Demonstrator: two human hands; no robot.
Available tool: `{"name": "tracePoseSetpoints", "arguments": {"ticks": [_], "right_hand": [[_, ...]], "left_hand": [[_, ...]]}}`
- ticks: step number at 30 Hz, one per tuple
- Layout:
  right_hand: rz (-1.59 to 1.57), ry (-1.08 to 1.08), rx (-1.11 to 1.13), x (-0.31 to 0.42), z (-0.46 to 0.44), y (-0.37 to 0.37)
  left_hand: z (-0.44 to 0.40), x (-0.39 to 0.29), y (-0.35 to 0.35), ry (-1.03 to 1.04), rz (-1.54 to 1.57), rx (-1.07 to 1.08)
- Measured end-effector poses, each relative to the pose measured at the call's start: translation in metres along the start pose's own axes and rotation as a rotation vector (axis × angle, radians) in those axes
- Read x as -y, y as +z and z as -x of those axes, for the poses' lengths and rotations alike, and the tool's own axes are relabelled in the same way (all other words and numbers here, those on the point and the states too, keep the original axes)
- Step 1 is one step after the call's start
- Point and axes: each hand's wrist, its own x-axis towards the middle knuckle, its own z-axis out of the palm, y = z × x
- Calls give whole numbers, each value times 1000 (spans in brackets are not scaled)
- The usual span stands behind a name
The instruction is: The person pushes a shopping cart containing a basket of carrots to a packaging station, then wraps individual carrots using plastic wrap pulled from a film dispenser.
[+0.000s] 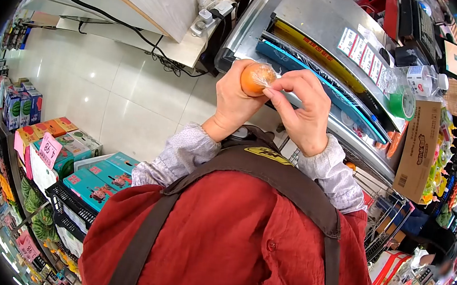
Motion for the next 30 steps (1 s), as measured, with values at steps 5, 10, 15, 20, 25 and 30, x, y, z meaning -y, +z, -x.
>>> {"name": "tracePoseSetpoints", "arguments": {"ticks": [5,10,15,20,25,30], "right_hand": [[-25,-191,-10,-6,1,-12],[-53,-194,-42,-15,8,-19],[-13,-271,-147,-17,14,-21],[-14,-262,-178,-14,16,-27],[-467,255,-160,-8,2,-39],[-649,462,105,-5,-5,-44]], "left_hand": [[2,-7,4,-16,55,36],[6,-11,8,-20,126,120],[5,-15,10,57,138,153],[2,-11,3,179,170,281],[-10,-20,-11,441,128,578],[-8,-23,-6,373,202,510]]}}
